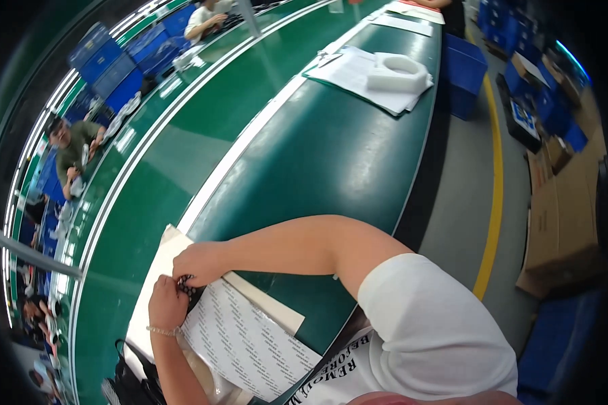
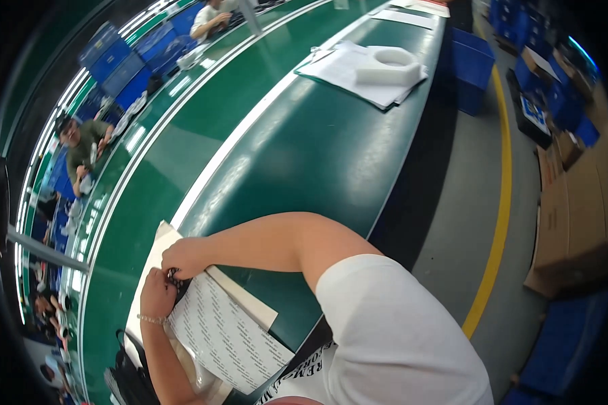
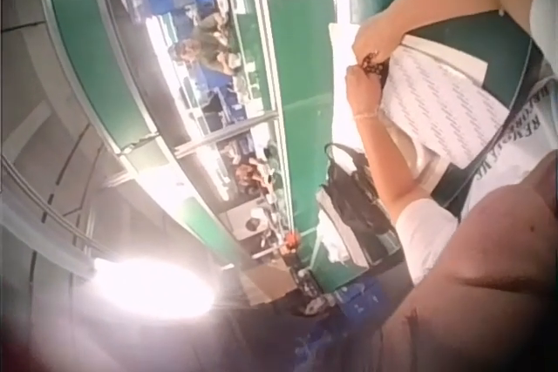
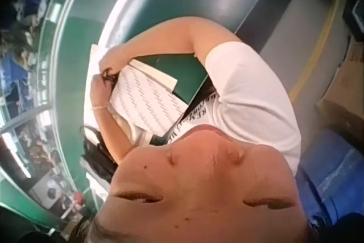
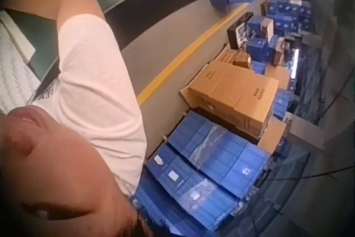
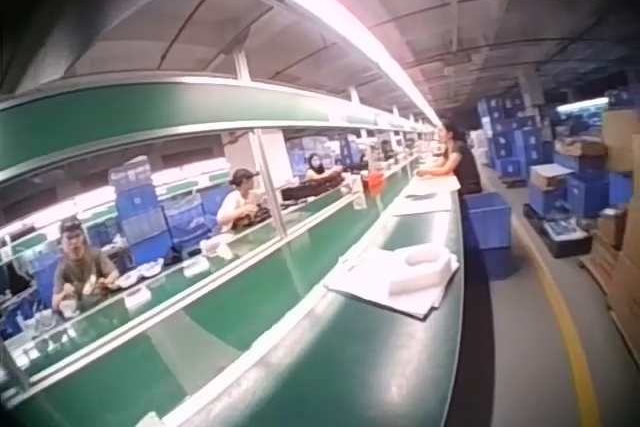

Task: The person applies stickers to electronic camera components by hand, peeling them from a sticker sheet and affixing them to the plastic housing of the components.

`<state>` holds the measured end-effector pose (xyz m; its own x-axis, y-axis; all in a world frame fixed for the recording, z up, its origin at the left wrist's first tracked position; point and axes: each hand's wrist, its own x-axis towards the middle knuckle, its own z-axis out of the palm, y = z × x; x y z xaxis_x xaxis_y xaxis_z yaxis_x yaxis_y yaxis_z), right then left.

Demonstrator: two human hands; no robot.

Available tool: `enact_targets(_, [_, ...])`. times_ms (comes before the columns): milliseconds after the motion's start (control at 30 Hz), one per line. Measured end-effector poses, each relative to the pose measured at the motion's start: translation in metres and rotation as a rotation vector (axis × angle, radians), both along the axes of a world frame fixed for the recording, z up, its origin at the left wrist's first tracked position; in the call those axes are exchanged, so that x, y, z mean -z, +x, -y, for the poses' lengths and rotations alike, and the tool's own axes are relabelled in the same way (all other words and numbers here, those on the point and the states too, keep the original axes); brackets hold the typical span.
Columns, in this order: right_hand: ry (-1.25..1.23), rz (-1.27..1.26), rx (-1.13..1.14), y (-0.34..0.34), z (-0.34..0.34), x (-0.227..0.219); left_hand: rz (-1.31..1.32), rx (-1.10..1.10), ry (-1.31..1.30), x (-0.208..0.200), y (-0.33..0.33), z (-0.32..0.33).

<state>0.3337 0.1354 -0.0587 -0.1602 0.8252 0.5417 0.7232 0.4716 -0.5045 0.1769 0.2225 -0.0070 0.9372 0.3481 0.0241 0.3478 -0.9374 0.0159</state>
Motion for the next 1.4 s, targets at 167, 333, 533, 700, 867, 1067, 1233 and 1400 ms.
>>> enact_targets(167, [-0.1, 0.019, 0.044, -0.001, 0.006, -0.005, -0.002, 0.043, -0.005, 0.0, 0.0, 0.002])
enact_targets(333, [-0.138, 0.012, 0.037, -0.001, 0.004, -0.004, -0.009, 0.037, -0.013, -0.003, 0.0, 0.004])
enact_targets(533, [-0.106, 0.025, 0.046, -0.001, 0.003, -0.002, -0.007, 0.037, -0.005, -0.002, 0.001, 0.004])
enact_targets(700, [-0.114, 0.058, 0.039, -0.002, 0.003, -0.006, -0.001, 0.036, -0.012, -0.005, -0.001, 0.007])
enact_targets(867, [-0.055, 0.02, 0.007, 0.001, -0.004, 0.004, -0.002, 0.06, -0.016, 0.001, 0.0, 0.002])
enact_targets(1067, [-0.039, 0.041, 0.008, 0.003, -0.002, 0.0, 0.024, 0.081, -0.032, -0.002, 0.0, 0.004])
enact_targets(1233, [0.059, 0.035, -0.019, 0.001, -0.004, -0.015, 0.044, 0.076, -0.061, -0.002, -0.001, 0.002])
enact_targets(1400, [0.107, -0.597, -0.52, 0.001, 0.063, -0.136, 0.128, 0.089, 0.035, 0.019, 0.001, -0.006])
